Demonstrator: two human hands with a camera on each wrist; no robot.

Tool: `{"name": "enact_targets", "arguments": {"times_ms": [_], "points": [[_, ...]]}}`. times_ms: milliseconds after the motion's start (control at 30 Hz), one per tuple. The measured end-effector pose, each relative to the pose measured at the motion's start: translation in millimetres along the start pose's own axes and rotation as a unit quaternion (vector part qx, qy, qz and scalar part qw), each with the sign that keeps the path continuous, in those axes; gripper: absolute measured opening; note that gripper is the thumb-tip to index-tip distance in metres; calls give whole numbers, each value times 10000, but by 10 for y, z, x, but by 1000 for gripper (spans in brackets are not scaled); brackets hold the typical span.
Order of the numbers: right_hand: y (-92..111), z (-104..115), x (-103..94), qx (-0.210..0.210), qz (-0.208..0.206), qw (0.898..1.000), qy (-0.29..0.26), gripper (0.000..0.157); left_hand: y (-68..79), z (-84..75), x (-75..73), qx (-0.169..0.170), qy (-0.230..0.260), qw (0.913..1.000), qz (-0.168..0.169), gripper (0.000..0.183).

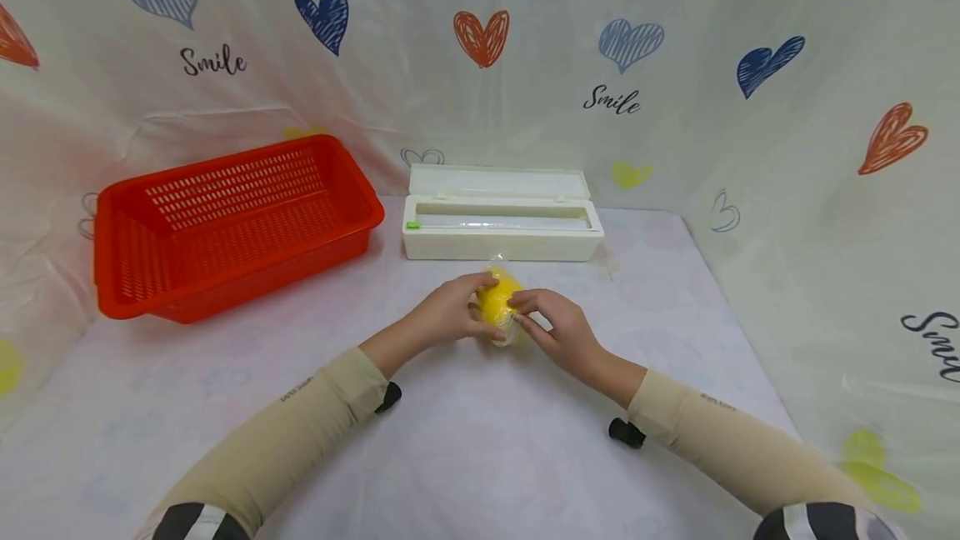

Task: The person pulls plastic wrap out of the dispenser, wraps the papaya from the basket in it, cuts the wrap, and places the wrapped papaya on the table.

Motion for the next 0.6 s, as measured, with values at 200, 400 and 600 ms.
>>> {"name": "enact_targets", "arguments": {"times_ms": [200,400,600], "points": [[19,-59,-10,177,-109,9998,-36,24,0,-141,85,289,-671,9973,-124,105],[25,-104,-16,322,-115,9993,-117,23,-16,-175,112,276,-948,9947,-301,99],[38,-187,-5,638,104,9970,-425,21,-16,-168,91,214,-949,9948,-291,89]]}}
Point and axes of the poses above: each hand's wrist, its own y-axis away from the middle knuckle, its own x-axis out of the palm, z = x × y, the point moved 10 cm from there along -y, towards the middle knuckle
